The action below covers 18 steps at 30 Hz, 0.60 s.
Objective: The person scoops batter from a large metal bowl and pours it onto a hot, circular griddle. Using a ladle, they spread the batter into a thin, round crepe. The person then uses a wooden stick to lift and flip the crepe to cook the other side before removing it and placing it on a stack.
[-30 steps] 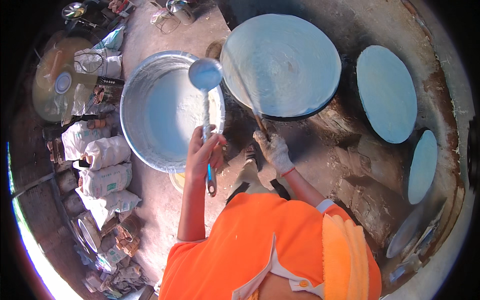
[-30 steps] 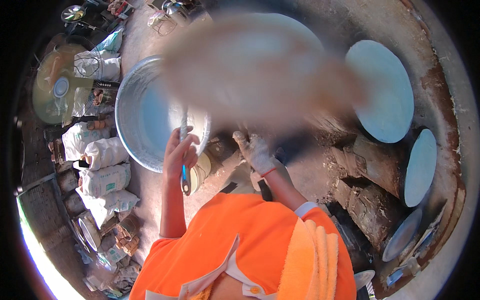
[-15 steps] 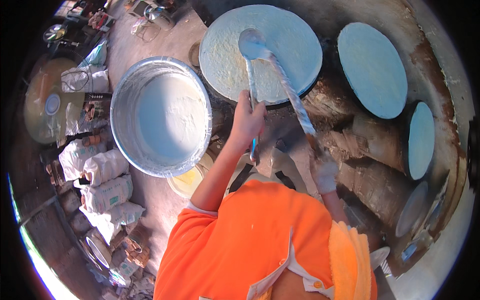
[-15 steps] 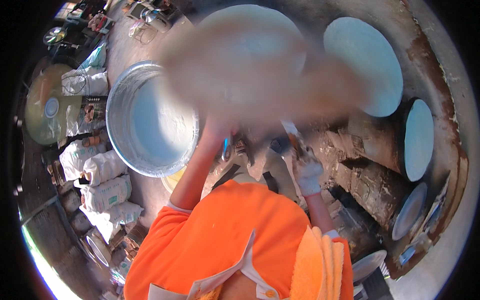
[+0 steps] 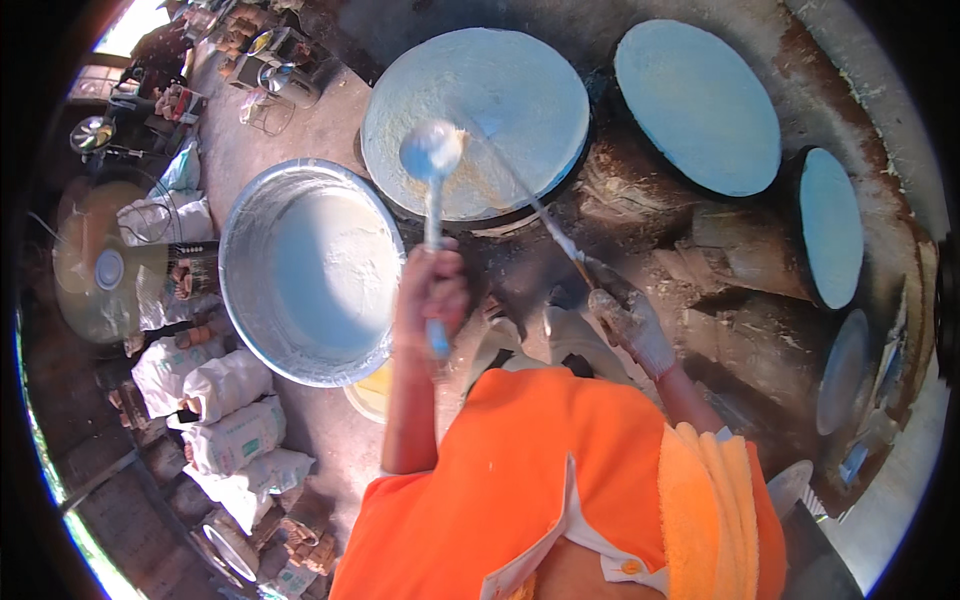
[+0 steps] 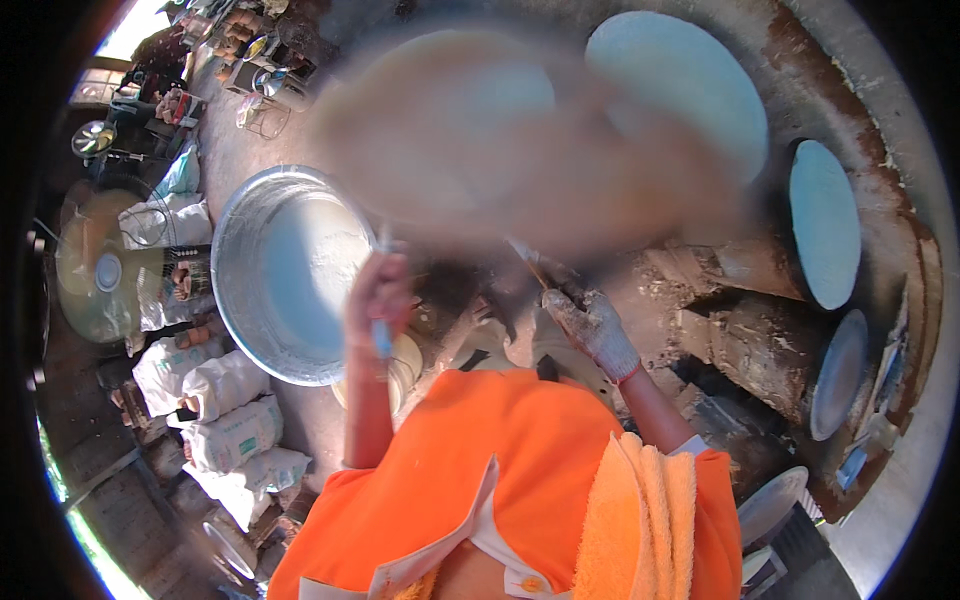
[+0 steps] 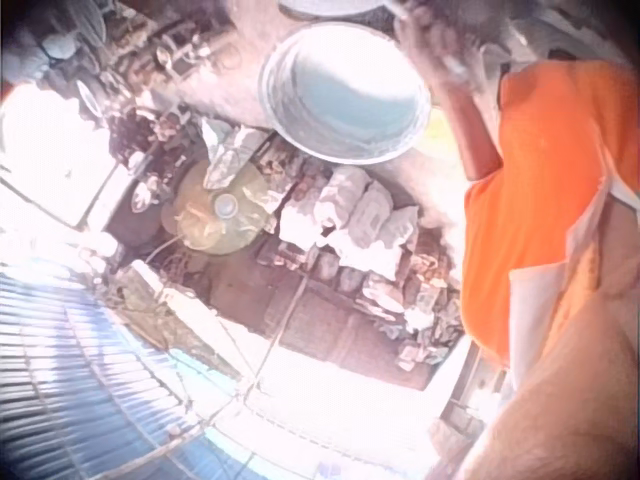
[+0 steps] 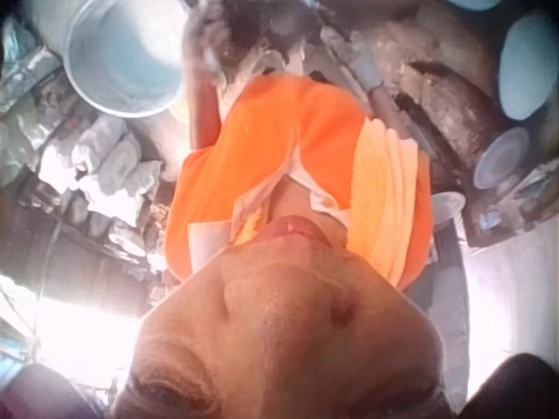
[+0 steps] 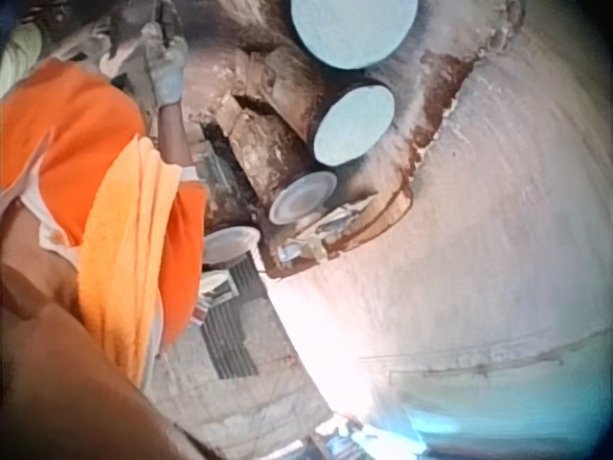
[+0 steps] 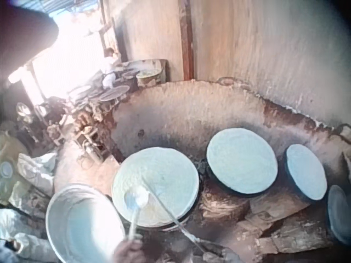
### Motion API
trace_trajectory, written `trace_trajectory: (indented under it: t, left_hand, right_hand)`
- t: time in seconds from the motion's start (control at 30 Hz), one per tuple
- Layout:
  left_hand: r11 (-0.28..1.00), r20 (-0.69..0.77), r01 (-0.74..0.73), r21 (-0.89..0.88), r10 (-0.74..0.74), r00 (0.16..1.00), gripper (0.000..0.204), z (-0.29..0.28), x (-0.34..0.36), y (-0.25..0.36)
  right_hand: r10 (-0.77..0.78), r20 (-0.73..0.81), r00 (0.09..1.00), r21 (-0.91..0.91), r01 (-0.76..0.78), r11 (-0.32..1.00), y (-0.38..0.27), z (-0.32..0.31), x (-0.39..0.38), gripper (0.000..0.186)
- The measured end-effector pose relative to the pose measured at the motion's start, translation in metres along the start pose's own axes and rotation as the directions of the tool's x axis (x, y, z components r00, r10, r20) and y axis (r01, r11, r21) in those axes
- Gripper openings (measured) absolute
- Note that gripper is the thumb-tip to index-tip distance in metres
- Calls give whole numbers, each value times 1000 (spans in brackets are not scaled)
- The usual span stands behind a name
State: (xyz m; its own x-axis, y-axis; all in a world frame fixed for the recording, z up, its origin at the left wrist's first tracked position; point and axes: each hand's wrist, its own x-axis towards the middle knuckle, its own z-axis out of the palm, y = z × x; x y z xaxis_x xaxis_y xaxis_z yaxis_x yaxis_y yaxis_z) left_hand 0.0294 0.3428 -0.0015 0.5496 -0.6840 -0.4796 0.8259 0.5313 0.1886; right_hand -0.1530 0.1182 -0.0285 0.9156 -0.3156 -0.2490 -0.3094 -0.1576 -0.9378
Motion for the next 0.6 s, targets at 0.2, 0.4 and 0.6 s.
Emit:
trace_trajectory:
  t: [0.2, 0.4, 0.6]
  left_hand:
    - [973, 370, -227, 46, 194, 909, 26, 34, -34, 34]
    - [962, 274, -272, -11, 265, 924, 30, 11, -85, 48]
    - [886, -31, -452, 98, 457, 889, 35, -68, -131, 71]
  right_hand:
    - [-92, -38, 995, -822, 21, 570, 32, 15, 28, 34]
    - [87, -155, 984, -901, -177, 397, 34, -47, 104, 40]
    - [-18, 264, 964, 53, 4, 999, -55, 84, 100, 25]
